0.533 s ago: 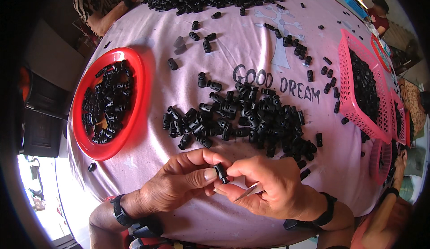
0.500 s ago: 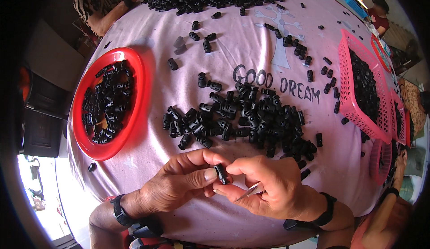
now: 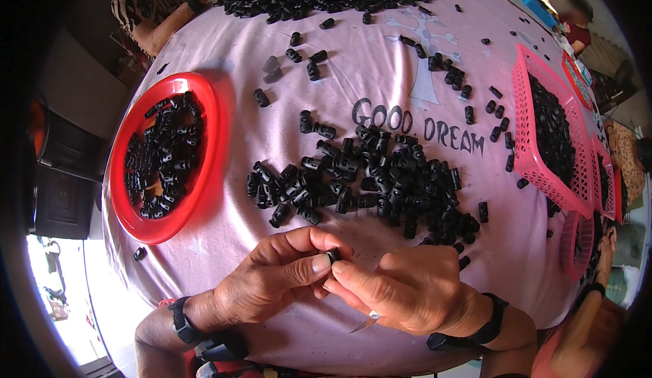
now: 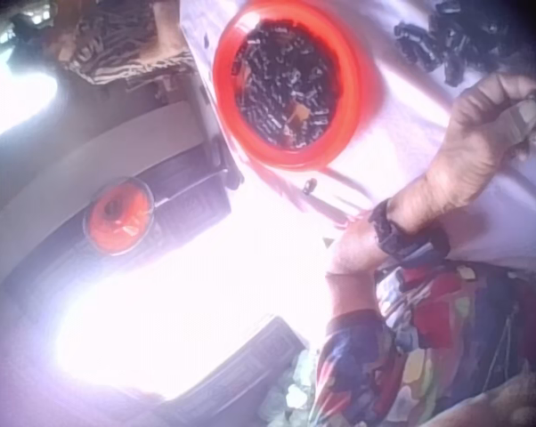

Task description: Manually assembling small black plastic shoe components at a shared table.

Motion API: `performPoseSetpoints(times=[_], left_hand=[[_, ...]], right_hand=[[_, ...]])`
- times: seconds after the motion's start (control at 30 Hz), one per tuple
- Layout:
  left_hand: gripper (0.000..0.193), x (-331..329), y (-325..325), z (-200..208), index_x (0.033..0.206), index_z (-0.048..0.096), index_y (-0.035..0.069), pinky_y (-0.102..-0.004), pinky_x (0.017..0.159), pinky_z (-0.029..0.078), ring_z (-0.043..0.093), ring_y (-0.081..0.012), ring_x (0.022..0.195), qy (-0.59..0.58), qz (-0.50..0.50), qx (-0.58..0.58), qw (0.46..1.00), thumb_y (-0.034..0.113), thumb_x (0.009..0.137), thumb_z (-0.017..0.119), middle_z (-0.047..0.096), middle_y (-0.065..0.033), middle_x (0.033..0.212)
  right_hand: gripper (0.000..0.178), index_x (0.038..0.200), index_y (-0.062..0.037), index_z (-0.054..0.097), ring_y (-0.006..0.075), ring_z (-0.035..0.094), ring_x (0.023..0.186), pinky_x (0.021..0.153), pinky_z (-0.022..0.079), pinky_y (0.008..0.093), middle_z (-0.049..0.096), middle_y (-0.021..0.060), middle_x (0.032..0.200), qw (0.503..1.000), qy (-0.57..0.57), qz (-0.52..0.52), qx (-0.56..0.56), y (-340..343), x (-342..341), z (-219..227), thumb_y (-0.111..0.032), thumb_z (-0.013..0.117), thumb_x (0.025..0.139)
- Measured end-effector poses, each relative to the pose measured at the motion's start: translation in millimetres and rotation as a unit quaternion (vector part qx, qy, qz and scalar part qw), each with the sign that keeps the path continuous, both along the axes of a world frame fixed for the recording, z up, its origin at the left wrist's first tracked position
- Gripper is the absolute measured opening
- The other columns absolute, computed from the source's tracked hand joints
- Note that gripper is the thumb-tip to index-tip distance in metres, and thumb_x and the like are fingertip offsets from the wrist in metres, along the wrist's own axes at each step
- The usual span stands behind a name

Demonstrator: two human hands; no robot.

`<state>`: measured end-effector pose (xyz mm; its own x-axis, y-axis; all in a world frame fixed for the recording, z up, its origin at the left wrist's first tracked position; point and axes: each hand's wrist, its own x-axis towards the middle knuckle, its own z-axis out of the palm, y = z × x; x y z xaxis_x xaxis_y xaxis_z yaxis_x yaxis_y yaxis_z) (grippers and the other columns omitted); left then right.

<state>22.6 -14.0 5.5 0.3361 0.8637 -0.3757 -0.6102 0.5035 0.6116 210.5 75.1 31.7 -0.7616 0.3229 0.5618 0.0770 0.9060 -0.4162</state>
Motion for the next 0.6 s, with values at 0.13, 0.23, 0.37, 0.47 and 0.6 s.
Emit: performPoseSetpoints(times=[0.13,0.23,0.37,0.47,0.6], left_hand=[[0.026,-0.5,0.0,-2.8,0.118,0.056,0.006,-0.0214,0.073,0.044,0.056,-0.0059,0.084,-0.014,0.002,0.014,1.0,0.015,0.094,0.054,0.061,-0.0008,0.104],[0.027,-1.8,0.0,-0.5,0.119,0.056,0.006,-0.0211,0.072,0.044,0.055,-0.0058,0.084,-0.021,-0.001,0.005,1.0,0.015,0.094,0.054,0.061,-0.0014,0.105],[0.03,1.4,-0.4,-1.3,0.123,0.055,0.007,-0.018,0.069,0.041,0.051,-0.0019,0.079,0.0,-0.002,0.028,1.0,0.021,0.096,0.052,0.058,0.0045,0.09],[0.03,2.0,-0.9,-2.0,0.123,0.055,0.007,-0.0184,0.069,0.041,0.05,-0.0021,0.079,-0.006,0.003,0.028,1.0,0.021,0.096,0.052,0.058,0.0045,0.091],[0.03,0.9,-0.2,-0.1,0.123,0.055,0.006,-0.0213,0.075,0.043,0.052,-0.0053,0.087,-0.015,-0.002,0.017,1.0,0.016,0.095,0.053,0.059,0.0005,0.105]], right_hand=[[0.035,0.095,-0.0086,0.064,0.0125,0.056,0.046,0.041,0.044,0.0251,0.055,0.0004,0.058,0.999,-0.011,-0.007,-0.045,-2.9,-1.1,1.4,-0.015,0.083,0.066],[0.036,0.089,-0.0057,0.06,0.0114,0.054,0.045,0.04,0.042,0.0247,0.058,0.0019,0.06,0.991,-0.012,-0.022,-0.13,-1.5,-2.9,-0.3,-0.024,0.083,0.068],[0.048,0.084,-0.0032,0.055,0.0092,0.057,0.049,0.043,0.043,0.0237,0.06,0.0038,0.063,0.982,-0.052,-0.033,-0.18,1.5,0.7,-6.0,-0.042,0.08,0.07],[0.052,0.082,-0.0028,0.054,0.0136,0.062,0.053,0.047,0.047,0.025,0.061,0.0054,0.063,0.979,-0.082,-0.037,-0.185,0.7,-1.0,-6.1,-0.047,0.078,0.068],[0.054,0.081,-0.0026,0.053,0.0175,0.065,0.057,0.05,0.05,0.0278,0.061,0.0074,0.064,0.975,-0.115,-0.043,-0.188,1.6,-2.7,-2.3,-0.049,0.078,0.068]])
